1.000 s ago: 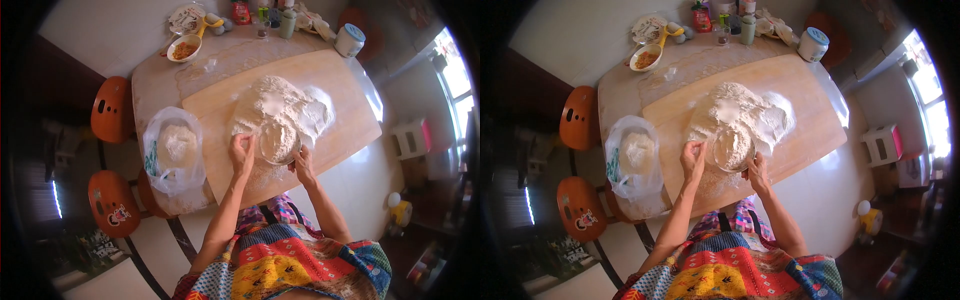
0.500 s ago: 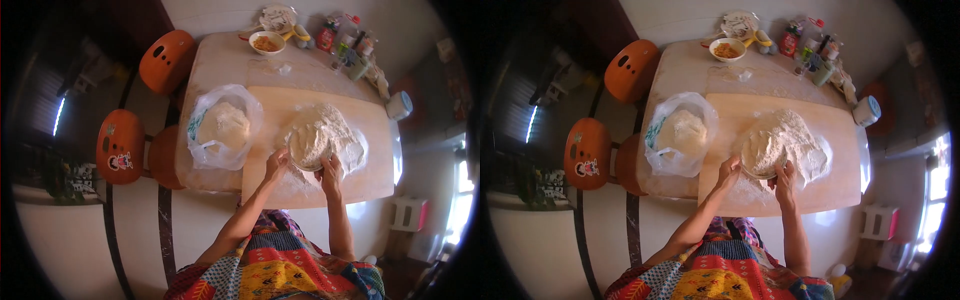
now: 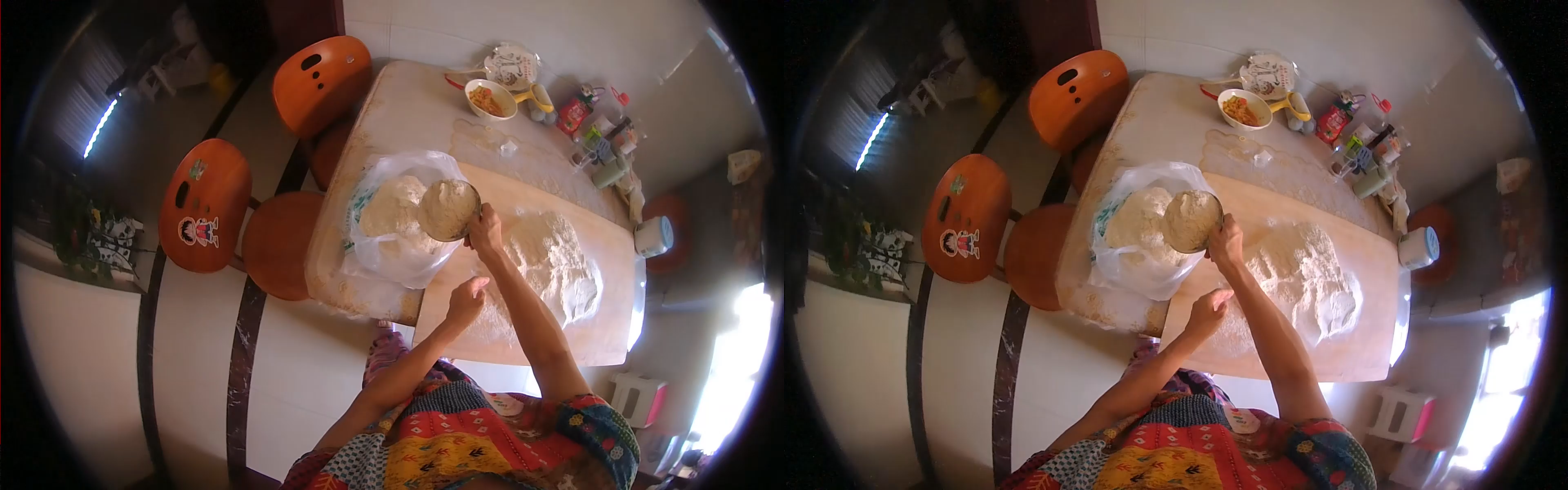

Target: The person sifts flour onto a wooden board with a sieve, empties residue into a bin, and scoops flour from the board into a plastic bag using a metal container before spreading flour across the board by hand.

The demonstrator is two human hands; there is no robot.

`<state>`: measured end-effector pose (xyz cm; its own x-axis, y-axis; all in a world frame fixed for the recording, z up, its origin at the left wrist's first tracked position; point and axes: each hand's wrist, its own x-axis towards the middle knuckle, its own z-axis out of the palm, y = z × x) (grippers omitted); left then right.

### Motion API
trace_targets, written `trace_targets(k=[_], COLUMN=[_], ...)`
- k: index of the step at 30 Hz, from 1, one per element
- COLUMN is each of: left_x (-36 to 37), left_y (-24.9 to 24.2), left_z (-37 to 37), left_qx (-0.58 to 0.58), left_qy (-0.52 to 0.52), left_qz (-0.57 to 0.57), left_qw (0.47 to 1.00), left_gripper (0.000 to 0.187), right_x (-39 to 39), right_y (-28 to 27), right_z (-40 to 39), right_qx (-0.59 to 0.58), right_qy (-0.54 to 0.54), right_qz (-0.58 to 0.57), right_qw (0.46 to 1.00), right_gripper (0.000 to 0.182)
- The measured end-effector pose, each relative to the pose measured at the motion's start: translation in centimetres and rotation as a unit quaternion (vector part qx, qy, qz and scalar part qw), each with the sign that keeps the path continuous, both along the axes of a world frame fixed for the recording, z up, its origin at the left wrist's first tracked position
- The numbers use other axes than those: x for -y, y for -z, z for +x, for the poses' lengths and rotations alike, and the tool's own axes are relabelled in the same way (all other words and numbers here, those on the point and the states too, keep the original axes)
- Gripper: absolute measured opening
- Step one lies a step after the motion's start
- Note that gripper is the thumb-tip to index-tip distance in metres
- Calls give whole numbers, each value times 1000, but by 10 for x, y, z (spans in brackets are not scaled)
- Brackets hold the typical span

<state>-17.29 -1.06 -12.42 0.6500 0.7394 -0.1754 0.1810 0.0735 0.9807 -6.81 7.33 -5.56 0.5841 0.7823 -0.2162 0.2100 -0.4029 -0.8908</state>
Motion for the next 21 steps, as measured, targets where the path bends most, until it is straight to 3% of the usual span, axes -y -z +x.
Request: trace_targets(k=[1,3,4,6,9,10,12,13,15,18,20,21], left_x=[0,0,-3,-2,6,9,16,21,28,33,36,41], left_y=[-3,-16,-26,-26,-3,6,7,7,12,15,24,29], left_z=[0,-3,-4,-1,20,28,34,37,49,57,54,57], left_qx=[4,9,-22,-52,-25,33,93,107,124,189,93,91], left_qy=[-17,-36,-25,-14,-40,-45,-49,-54,-60,-134,-4,1], left_qz=[25,48,98,147,93,65,37,30,23,179,105,106], left_qw=[1000,998,995,988,995,996,994,992,990,956,990,990], left_gripper=[30,26,22,19,16,16,17,20,23,32,40,40], right_x=[-9,-23,-25,-28,-27,-28,-25,-24,-21,-16,-14,-14], right_y=[17,48,54,41,10,14,22,24,16,11,7,5], right_z=[2,2,1,-13,-32,-32,-35,-34,-37,-39,-36,-35], right_qx=[3,251,252,408,361,363,492,494,579,607,625,642], right_qy=[-4,-49,-52,-101,-164,-166,-233,-233,-246,-240,-242,-243], right_qz=[-2,71,70,78,-14,-16,67,66,65,74,83,94], right_qw=[1000,964,964,904,918,917,836,835,774,753,737,721], right_gripper=[18,16,16,15,17,17,20,20,20,19,19,19])
